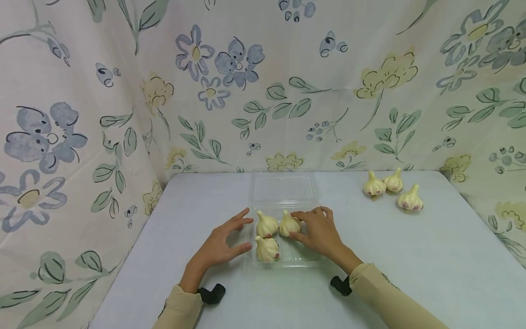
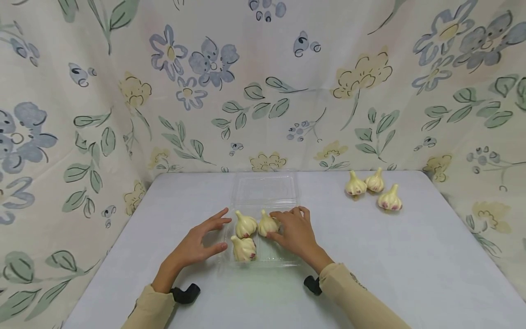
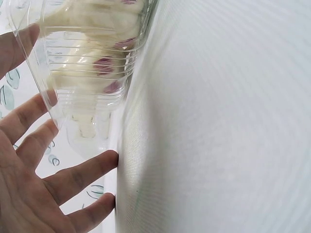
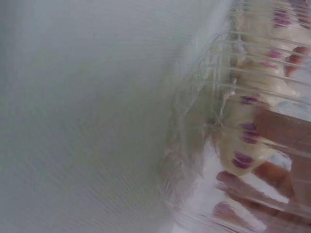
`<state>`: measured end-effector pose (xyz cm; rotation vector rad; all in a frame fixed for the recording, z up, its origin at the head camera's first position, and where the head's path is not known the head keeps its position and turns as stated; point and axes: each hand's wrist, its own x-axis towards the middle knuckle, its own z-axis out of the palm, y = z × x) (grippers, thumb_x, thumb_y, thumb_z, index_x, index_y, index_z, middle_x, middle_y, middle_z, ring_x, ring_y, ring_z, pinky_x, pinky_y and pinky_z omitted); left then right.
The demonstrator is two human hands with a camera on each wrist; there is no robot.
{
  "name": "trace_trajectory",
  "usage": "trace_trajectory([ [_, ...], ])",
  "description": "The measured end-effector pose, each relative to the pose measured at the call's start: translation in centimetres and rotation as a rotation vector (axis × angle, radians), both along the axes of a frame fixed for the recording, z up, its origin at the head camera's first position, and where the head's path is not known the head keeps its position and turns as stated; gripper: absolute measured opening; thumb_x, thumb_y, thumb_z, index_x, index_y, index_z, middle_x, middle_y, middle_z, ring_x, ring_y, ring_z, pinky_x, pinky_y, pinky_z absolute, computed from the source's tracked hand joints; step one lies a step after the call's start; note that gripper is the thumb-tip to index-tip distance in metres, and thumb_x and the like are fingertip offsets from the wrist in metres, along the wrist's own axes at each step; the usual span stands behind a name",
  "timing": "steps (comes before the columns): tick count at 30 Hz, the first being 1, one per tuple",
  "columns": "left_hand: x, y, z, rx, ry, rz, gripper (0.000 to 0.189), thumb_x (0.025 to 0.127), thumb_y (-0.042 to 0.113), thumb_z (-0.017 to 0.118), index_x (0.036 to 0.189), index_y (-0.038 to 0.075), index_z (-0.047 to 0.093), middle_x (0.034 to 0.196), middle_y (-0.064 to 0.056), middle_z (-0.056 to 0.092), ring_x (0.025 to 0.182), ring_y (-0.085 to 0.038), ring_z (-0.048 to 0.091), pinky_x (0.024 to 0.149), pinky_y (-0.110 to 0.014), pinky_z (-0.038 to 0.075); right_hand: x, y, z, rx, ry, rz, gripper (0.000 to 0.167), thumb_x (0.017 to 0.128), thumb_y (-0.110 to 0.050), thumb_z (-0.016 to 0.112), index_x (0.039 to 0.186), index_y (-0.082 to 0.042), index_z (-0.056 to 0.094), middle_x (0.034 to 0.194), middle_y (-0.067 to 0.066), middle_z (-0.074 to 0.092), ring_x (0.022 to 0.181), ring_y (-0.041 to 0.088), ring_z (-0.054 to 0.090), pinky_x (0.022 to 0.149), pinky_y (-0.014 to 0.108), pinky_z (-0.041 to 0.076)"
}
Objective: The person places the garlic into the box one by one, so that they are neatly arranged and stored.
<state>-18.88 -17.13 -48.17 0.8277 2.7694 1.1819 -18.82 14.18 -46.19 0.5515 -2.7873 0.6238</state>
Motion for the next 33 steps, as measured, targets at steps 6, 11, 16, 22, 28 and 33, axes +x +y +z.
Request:
trace_trajectory([
  [6, 0.04, 0.03, 0.04, -0.004, -0.004, 0.007, 0.063, 0.091, 0.045, 0.075, 0.148, 0.029, 0.054, 0.166, 0.017, 0.029, 0.132, -0.028, 0.061, 0.109, -0.064, 0.042, -0.02, 0.09, -0.11, -0.004, 0.013, 0.001, 0.056, 0.077, -0.041, 0.088, 0.125, -0.018, 0.073, 0.1, 0.0, 0.078, 0.094, 0.025, 0.058, 0.109, 0.061, 0.027],
  [11, 0.11, 0.04, 0.12, -0.005, -0.006, 0.01, 0.064, 0.09, 0.045, 0.075, 0.148, 0.026, 0.054, 0.167, 0.017, 0.029, 0.132, -0.029, 0.06, 0.109, -0.065, 0.042, 0.07, 0.03, 0.02, -0.014, 0.006, 0.001, 0.056, 0.077, -0.04, 0.089, 0.125, -0.017, 0.073, 0.102, 0.0, 0.078, 0.095, 0.025, 0.059, 0.11, 0.061, 0.026],
  [16, 0.14, 0.03, 0.13, -0.003, -0.011, 0.008, 0.065, 0.09, 0.047, 0.074, 0.148, 0.024, 0.054, 0.167, 0.016, 0.029, 0.132, -0.029, 0.061, 0.11, -0.065, 0.041, 0.08, 0.01, 0.07, -0.018, -0.007, -0.002, 0.056, 0.077, -0.04, 0.088, 0.125, -0.017, 0.073, 0.104, 0.0, 0.077, 0.098, 0.026, 0.058, 0.11, 0.061, 0.027],
  [22, 0.16, 0.07, 0.15, -0.004, -0.008, 0.009, 0.064, 0.09, 0.043, 0.075, 0.148, 0.025, 0.054, 0.167, 0.017, 0.029, 0.132, -0.029, 0.06, 0.11, -0.065, 0.041, 0.05, 0.11, -0.05, -0.03, -0.013, -0.007, 0.056, 0.078, -0.042, 0.087, 0.126, -0.018, 0.072, 0.112, 0.002, 0.077, 0.107, 0.03, 0.059, 0.11, 0.06, 0.027],
  [28, 0.19, 0.1, 0.19, -0.005, -0.01, 0.009, 0.064, 0.091, 0.043, 0.075, 0.148, 0.025, 0.054, 0.167, 0.016, 0.029, 0.132, -0.029, 0.06, 0.11, -0.064, 0.041, 0.13, 0.23, -0.17, -0.095, -0.013, -0.007, 0.054, 0.079, -0.041, 0.086, 0.125, -0.015, 0.072, 0.119, 0.004, 0.075, 0.112, 0.031, 0.057, 0.11, 0.059, 0.027],
  [33, 0.18, 0.08, 0.2, -0.003, -0.01, 0.006, 0.063, 0.092, 0.044, 0.073, 0.149, 0.024, 0.054, 0.167, 0.015, 0.029, 0.132, -0.03, 0.06, 0.11, -0.064, 0.041, 0.2, 0.28, -0.2, -0.136, 0.001, -0.008, 0.052, 0.081, -0.041, 0.085, 0.124, -0.014, 0.072, 0.119, 0.006, 0.074, 0.113, 0.031, 0.055, 0.107, 0.059, 0.03],
])
